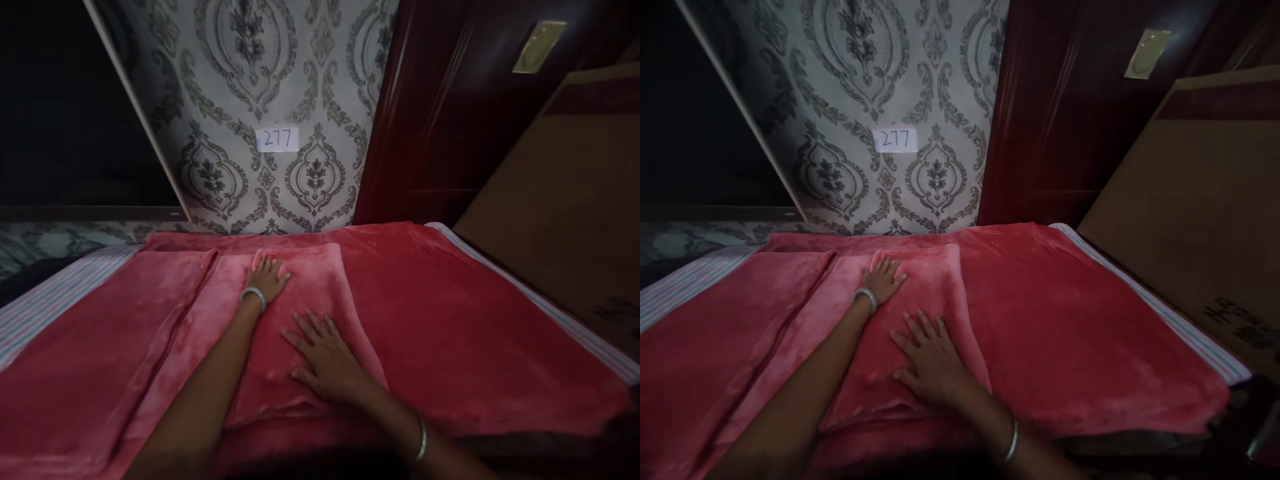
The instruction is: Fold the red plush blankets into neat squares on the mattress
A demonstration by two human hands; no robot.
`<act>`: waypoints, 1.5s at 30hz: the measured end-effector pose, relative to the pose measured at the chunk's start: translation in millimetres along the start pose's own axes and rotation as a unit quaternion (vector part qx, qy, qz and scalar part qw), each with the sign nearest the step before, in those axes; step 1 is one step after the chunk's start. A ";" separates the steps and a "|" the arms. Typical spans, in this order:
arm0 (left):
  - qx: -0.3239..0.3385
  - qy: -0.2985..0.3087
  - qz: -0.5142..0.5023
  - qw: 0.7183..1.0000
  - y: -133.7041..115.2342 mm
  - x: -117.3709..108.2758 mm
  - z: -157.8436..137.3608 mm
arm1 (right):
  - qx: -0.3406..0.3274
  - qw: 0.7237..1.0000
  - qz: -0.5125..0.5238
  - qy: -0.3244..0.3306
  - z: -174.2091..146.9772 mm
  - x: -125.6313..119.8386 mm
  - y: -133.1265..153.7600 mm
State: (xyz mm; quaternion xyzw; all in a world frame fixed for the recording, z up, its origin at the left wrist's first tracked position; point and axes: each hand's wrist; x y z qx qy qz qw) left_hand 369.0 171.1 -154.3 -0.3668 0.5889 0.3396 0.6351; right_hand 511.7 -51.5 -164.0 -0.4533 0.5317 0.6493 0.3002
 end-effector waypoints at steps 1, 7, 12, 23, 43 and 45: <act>0.000 -0.001 0.003 1.000 -0.2 -0.3 0.1 | 0.002 1.000 0.008 -0.004 3.8 -8.0 1.2; 0.008 -0.015 0.012 1.000 -2.3 -2.6 -2.2 | 0.138 0.974 -0.024 -0.179 82.4 -72.4 -10.3; -0.003 -0.010 0.002 1.000 -3.4 -2.6 -3.1 | 0.284 0.936 -0.071 -0.194 136.3 -61.0 -53.3; -0.079 -0.164 -0.077 0.980 19.5 0.3 -6.2 | 0.297 0.940 -0.087 -0.142 137.6 -29.7 -79.8; -0.177 -0.067 -0.097 0.977 20.7 -18.5 -17.7 | 0.256 0.949 -0.111 -0.147 132.2 -31.3 -75.8; -0.165 -0.080 -0.106 0.977 23.2 -16.6 -16.4 | 0.259 0.949 -0.109 -0.144 132.6 -31.5 -75.3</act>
Point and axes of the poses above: each hand's wrist, its own z-axis towards the middle knuckle, its own x-axis out of the palm, y = z × x, and after that the axes turned 8 degrees about x, right-handed
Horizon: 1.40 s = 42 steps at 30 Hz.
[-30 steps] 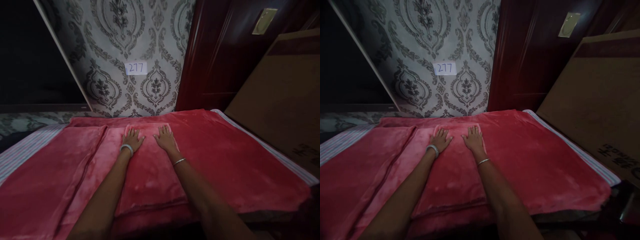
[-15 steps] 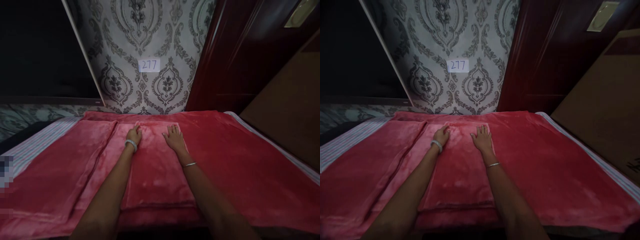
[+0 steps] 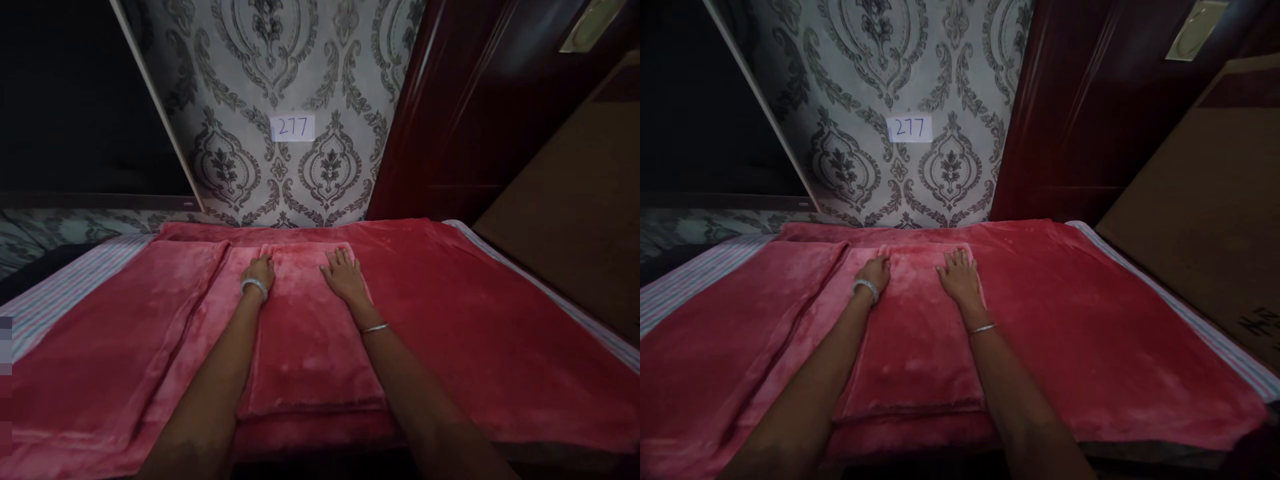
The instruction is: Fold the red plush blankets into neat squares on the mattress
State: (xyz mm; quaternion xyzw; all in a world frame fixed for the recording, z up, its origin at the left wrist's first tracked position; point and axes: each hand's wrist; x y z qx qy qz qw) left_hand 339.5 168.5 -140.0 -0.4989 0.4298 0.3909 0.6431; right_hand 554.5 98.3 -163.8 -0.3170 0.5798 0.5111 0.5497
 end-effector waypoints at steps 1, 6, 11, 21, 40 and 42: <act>0.006 -0.001 -0.007 1.000 0.6 0.4 0.7 | 0.000 1.000 0.000 -0.001 0.0 -0.2 0.1; 0.024 0.012 -0.036 0.999 1.5 -8.8 -1.4 | 0.000 1.000 -0.005 -0.009 -0.3 0.7 -2.1; 0.041 0.040 -0.118 0.991 15.1 -24.0 -41.5 | -0.006 1.000 -0.002 -0.011 -1.5 4.6 -6.8; 0.071 0.013 -0.057 0.996 24.6 -9.4 -134.6 | 0.000 0.999 0.041 -0.015 -6.9 -12.9 -5.1; 0.111 -0.004 -0.157 0.981 40.6 -12.7 -181.3 | -0.083 0.996 -0.037 0.013 -88.2 -3.0 -6.1; 0.104 0.019 -0.144 0.984 40.5 -13.7 -183.4 | -0.084 0.996 -0.035 0.012 -89.1 -3.1 -6.5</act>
Point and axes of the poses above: each hand's wrist, its own z-axis towards the middle knuckle, its own x-axis out of the palm, y = z × x, and after that the axes turned 8 degrees about x, right-handed
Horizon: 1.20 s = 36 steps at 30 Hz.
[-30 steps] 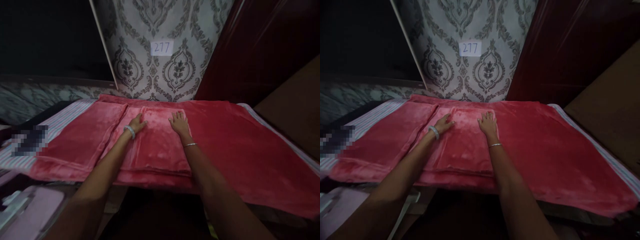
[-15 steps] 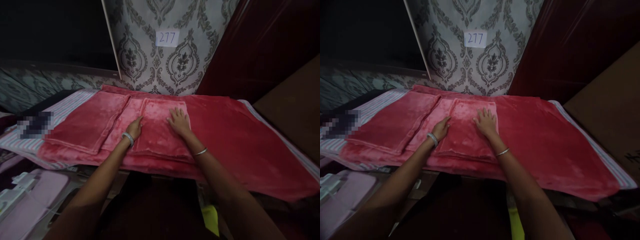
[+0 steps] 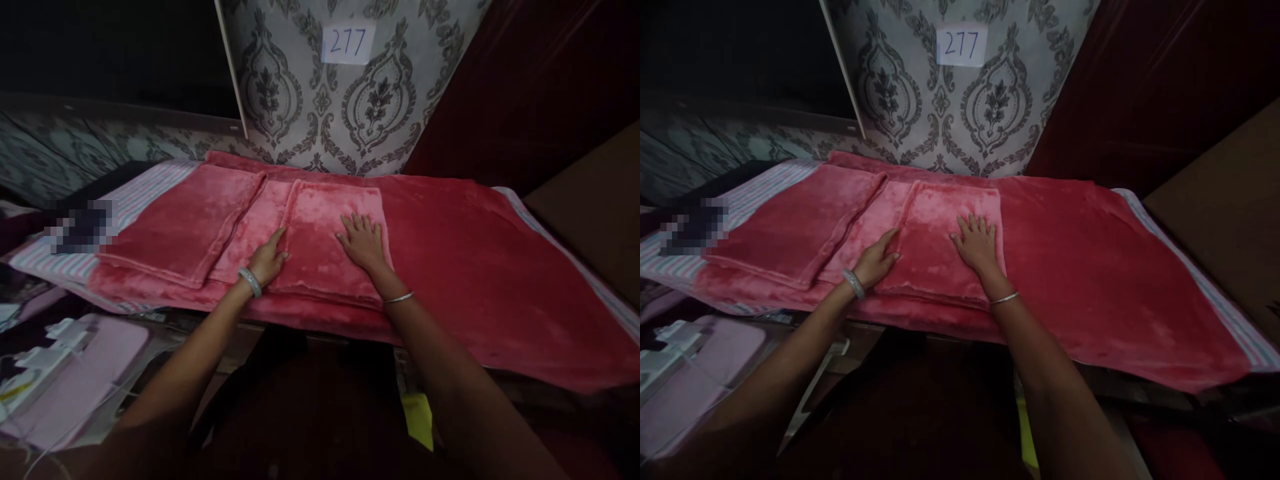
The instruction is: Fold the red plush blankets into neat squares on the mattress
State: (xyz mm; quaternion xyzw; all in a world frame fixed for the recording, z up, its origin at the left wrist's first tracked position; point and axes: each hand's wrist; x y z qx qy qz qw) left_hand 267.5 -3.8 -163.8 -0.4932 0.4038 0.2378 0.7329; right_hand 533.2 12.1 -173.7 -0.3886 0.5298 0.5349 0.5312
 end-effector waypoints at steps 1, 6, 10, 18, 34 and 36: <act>-0.005 0.010 0.005 1.000 0.0 0.0 -0.4 | 0.000 1.000 0.000 -0.001 -0.4 0.2 0.0; 0.003 0.031 0.044 0.999 2.7 2.7 -4.0 | 0.000 1.000 -0.003 -0.005 -1.0 1.3 1.0; -0.001 0.047 0.081 0.996 -1.9 -7.2 -2.3 | 0.008 1.000 0.006 0.010 1.1 -2.7 1.6; 0.154 0.019 0.171 0.973 -40.2 -6.9 31.9 | -0.012 0.998 0.052 0.016 -13.2 -19.2 12.3; 0.129 0.109 0.147 0.975 -15.8 29.9 28.9 | -0.040 0.998 -0.044 0.001 -32.0 11.4 20.1; 0.136 0.106 0.122 0.977 -14.6 28.0 29.7 | -0.038 0.998 -0.053 0.008 -32.3 10.8 20.3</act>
Point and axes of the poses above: each hand's wrist, its own z-axis towards the middle knuckle, its own x-axis out of the palm, y = z × x, and after that the axes turned 8 degrees about x, right-handed
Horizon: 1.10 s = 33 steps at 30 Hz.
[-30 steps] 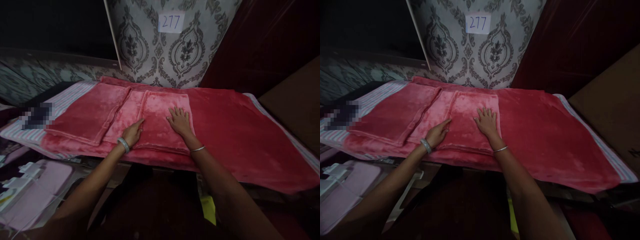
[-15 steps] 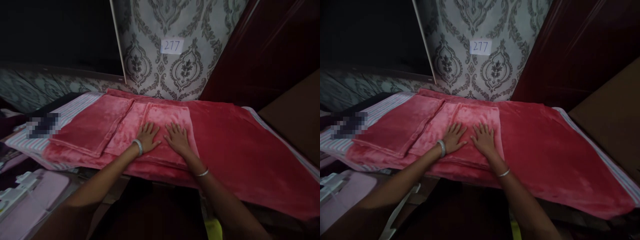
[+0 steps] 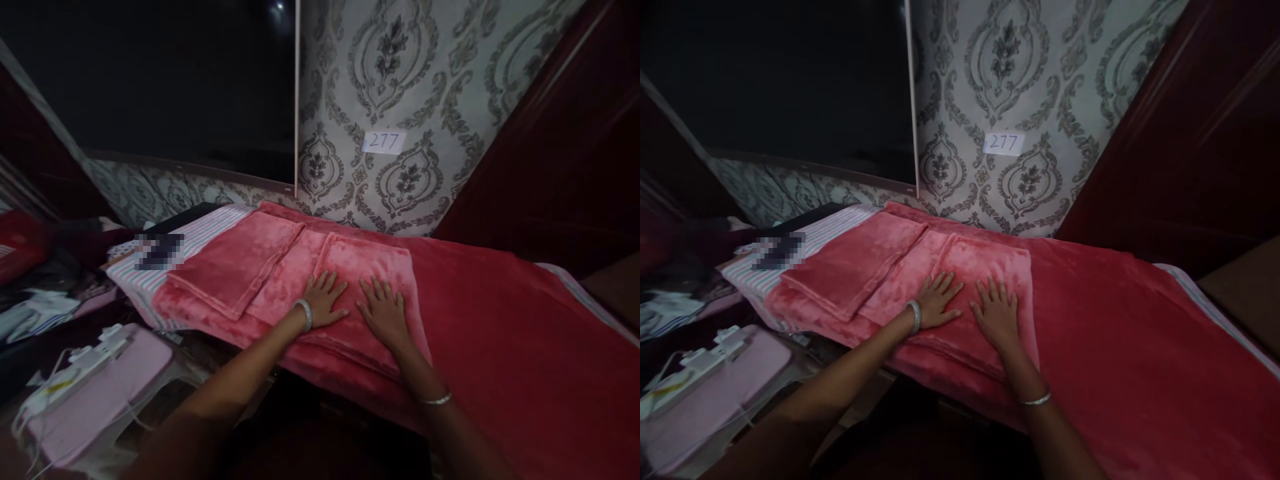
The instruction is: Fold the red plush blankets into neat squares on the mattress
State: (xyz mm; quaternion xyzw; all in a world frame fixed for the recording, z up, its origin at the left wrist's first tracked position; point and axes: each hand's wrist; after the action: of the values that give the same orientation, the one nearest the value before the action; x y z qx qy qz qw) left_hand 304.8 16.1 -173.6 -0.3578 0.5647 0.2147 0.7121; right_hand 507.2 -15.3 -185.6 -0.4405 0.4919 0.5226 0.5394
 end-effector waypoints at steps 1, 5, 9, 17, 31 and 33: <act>0.006 -0.006 -0.014 1.000 1.8 -1.5 -1.5 | 0.001 1.000 -0.003 0.001 -0.2 -0.5 0.2; -0.047 -0.093 -0.064 0.993 12.9 -8.3 -23.1 | -0.001 1.000 0.001 0.001 -1.4 -3.2 1.1; -0.113 -0.165 -0.138 0.970 20.8 -8.2 -58.1 | 0.009 1.000 0.017 0.021 1.3 -7.8 1.7; -0.129 -0.168 -0.182 0.960 12.4 -1.4 -77.7 | -0.142 0.986 0.085 -0.030 63.7 -23.8 24.8; -0.083 -0.206 -0.214 0.951 23.1 16.1 -86.7 | -0.295 0.954 0.007 0.050 163.5 -25.9 97.0; -0.070 -0.222 -0.231 0.945 27.2 17.8 -86.2 | -0.285 0.958 0.010 0.038 167.9 -28.2 97.4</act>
State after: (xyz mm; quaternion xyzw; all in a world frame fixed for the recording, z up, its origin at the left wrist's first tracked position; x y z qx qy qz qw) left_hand 234.2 -32.7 -207.1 -0.4708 0.2780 0.1578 0.8223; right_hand 422.7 153.5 -132.3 -0.5908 0.3467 0.6293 0.3672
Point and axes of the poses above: each hand's wrist, its own z-axis towards the middle knuckle, its own x-axis out of the palm, y = z × x, and after that the axes turned 8 degrees about x, right-handed
